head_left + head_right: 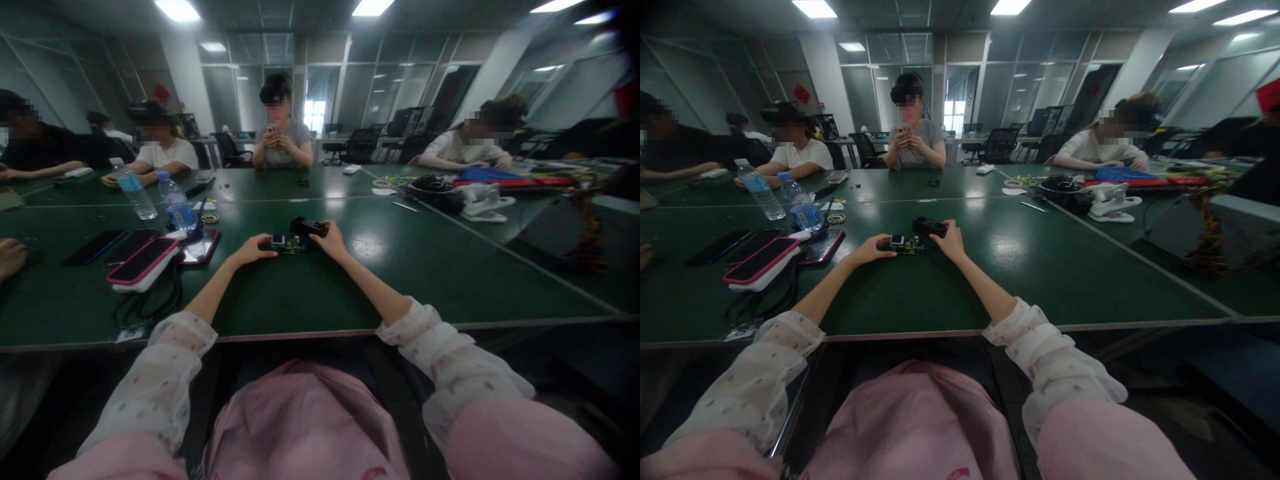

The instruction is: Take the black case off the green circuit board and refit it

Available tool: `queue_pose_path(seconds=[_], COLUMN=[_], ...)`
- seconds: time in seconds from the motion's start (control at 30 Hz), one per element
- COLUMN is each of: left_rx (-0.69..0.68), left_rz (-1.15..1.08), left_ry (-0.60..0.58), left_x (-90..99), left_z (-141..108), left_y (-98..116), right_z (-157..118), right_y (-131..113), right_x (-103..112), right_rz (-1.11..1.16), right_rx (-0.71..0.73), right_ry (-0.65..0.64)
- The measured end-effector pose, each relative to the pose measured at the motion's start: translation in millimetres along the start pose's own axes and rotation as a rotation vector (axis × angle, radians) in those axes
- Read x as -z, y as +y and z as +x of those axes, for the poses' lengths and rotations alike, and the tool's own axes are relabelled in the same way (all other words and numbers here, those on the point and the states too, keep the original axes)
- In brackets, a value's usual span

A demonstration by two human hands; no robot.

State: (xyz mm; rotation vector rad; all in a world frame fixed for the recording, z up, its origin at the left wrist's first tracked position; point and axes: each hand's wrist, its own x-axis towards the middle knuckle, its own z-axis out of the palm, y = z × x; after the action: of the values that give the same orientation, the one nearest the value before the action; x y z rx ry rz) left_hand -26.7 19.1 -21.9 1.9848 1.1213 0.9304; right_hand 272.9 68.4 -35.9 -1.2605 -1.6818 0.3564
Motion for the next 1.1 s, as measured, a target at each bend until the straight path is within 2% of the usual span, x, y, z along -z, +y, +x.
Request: queue_pose_path(seconds=[0.2, 0.5, 0.7, 0.9, 1.1], left_rx=[-0.007, 0.028, 0.007, -0.005, 0.008], left_rz=[0.007, 0.058, 0.044, 0.058, 0.094], left_ry=[-0.011, -0.007, -0.007, 0.004, 0.005], left_x=[0.9, 1.0, 1.3, 0.0, -0.6], left_z=[-0.7, -3.3, -2.6, -0.2, 0.5], left_y=[2.3, 8.5, 4.4, -2.3, -2.7], right_z=[-1.2, -3.9, -6.5, -8.4, -4.9], right_y=[-0.9, -7.3, -11.8, -6.8, -9.2], right_x=[-0.3, 3.6, 5.1, 1.1, -0.7], right_rz=[-0.08, -0.124, -0.147, -0.17, -0.109], right_rx=[0.035, 0.016, 0.008, -0.038, -0.007], right_ry=[-0.014, -0.011, 0.012, -0.057, 0.058])
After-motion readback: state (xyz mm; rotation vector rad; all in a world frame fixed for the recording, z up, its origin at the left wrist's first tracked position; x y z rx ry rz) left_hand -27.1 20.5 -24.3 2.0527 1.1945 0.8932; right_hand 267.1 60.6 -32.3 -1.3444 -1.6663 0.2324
